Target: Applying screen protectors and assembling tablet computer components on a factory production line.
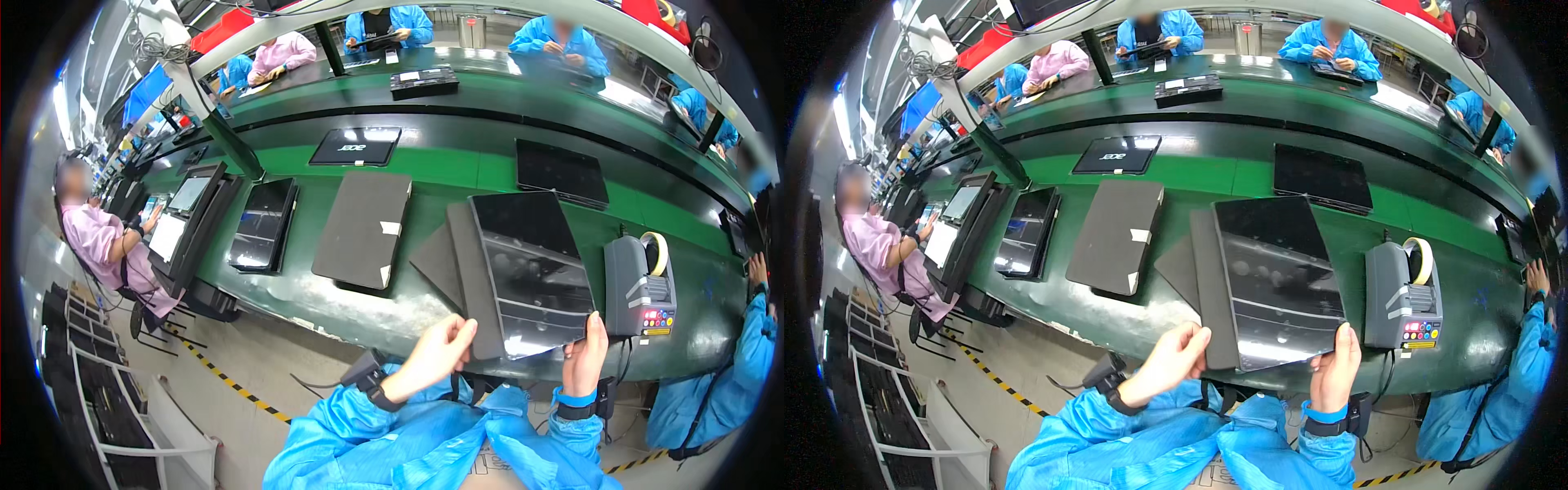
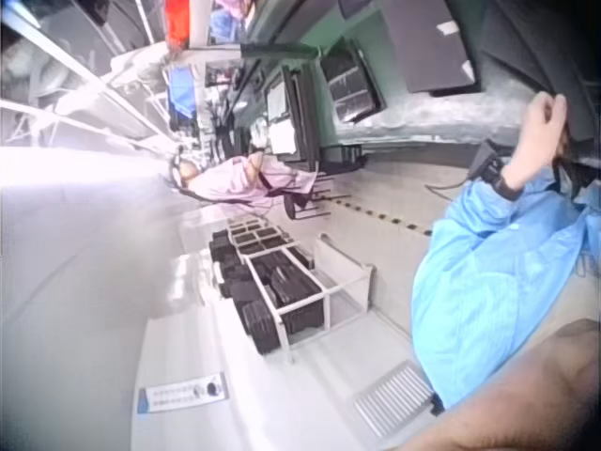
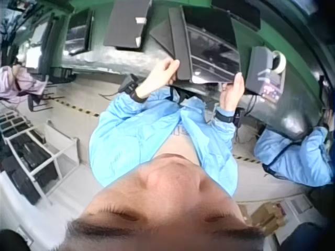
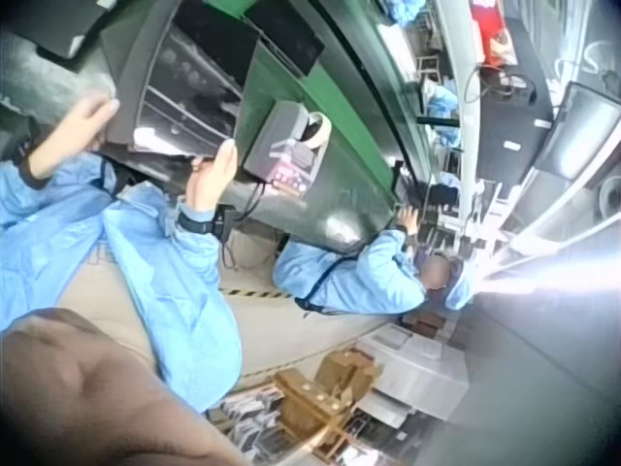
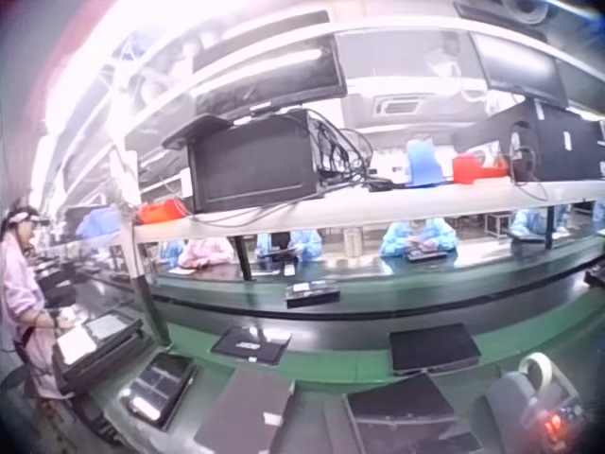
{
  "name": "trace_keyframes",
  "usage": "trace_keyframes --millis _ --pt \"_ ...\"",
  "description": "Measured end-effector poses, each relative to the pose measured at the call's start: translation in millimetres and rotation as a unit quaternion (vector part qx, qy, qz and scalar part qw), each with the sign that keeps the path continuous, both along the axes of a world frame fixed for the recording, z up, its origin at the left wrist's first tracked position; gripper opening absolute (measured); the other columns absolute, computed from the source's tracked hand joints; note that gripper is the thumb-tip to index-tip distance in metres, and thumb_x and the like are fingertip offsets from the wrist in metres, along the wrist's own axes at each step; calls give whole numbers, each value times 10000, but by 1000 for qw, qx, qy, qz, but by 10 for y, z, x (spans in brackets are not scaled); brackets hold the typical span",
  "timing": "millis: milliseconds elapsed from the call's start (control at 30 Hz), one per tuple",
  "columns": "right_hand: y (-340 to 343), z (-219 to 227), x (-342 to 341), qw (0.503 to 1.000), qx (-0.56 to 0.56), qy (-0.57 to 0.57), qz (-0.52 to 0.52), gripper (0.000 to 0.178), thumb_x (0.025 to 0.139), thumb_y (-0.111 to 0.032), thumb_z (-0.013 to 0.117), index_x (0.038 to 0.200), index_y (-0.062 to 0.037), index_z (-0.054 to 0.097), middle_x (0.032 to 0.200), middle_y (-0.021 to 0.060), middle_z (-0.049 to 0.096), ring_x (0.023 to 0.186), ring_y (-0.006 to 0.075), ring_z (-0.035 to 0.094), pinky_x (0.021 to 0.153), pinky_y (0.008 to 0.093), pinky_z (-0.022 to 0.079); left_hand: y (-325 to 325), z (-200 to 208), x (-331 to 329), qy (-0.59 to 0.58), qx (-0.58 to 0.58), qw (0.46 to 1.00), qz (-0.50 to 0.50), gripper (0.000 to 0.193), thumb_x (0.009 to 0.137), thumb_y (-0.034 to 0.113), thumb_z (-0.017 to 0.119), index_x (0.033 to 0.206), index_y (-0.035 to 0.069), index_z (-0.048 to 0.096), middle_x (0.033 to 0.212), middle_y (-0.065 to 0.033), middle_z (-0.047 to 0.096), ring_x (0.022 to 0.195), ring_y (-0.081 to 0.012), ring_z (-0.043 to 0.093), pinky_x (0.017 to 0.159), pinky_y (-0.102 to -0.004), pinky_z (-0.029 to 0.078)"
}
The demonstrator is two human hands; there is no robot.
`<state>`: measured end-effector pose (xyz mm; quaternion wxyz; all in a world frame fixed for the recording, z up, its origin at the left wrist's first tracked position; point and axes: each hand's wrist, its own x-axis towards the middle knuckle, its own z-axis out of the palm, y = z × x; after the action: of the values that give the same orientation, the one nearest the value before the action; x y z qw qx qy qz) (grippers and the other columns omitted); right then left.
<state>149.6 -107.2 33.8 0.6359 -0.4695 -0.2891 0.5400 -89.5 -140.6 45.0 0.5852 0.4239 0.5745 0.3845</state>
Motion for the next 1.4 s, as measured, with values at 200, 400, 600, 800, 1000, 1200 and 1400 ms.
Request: trace_keyframes --millis 200,400,600,800,1000,1200,1400 --pt "118 -133 179 998 42 27 -48 252 972 -308 502 958 -64 565 766 11 593 562 76 492 458 208 348 -280 -424 199 -77 5 993 84 331 956 341 522 929 11 516 640 -50 587 535 -103 545 488 -237 440" --pt "207 -203 276 989 58 45 -131 238 980 -302 485 976 -79 569 814 6 610 606 77 515 462 205 348 184 -538 62 -150 51 956 245 515 917 381 576 1198 -31 447 1091 -100 557 963 -123 525 786 -282 450" --pt "251 -33 458 980 134 15 -148 200 987 -271 474 956 -92 557 823 13 604 587 79 501 482 215 364 591 -237 -133 -116 123 962 213 413 915 272 555 1187 -36 513 1090 -109 607 969 -188 597 834 -302 487" --pt "288 -12 543 980 143 60 -127 222 993 -272 450 1032 -85 562 901 13 613 629 74 520 480 208 367 1093 -286 -281 -78 63 993 63 499 909 303 579 1242 -58 492 1113 -123 603 974 -186 583 863 -281 462" --pt "339 -134 334 985 100 60 -130 256 984 -309 469 1013 -73 564 869 28 617 663 96 533 519 232 393 1252 -414 -203 -52 -46 997 41 474 916 357 568 1185 -33 552 1082 -90 627 985 -164 593 856 -274 465" --pt "289 -130 87 989 54 107 -87 252 987 -294 466 970 -61 559 803 31 594 641 110 507 536 244 392 1223 -293 -142 -190 -86 977 -52 584 866 372 631 1232 -66 512 1148 -147 594 1046 -211 565 900 -300 449" --pt "167 -174 167 994 56 17 -91 221 985 -273 477 921 -71 541 788 21 590 606 94 524 506 218 401 957 -238 143 -66 -30 997 -29 637 908 433 557 1308 -52 449 1269 -155 522 1166 -208 487 993 -298 379"
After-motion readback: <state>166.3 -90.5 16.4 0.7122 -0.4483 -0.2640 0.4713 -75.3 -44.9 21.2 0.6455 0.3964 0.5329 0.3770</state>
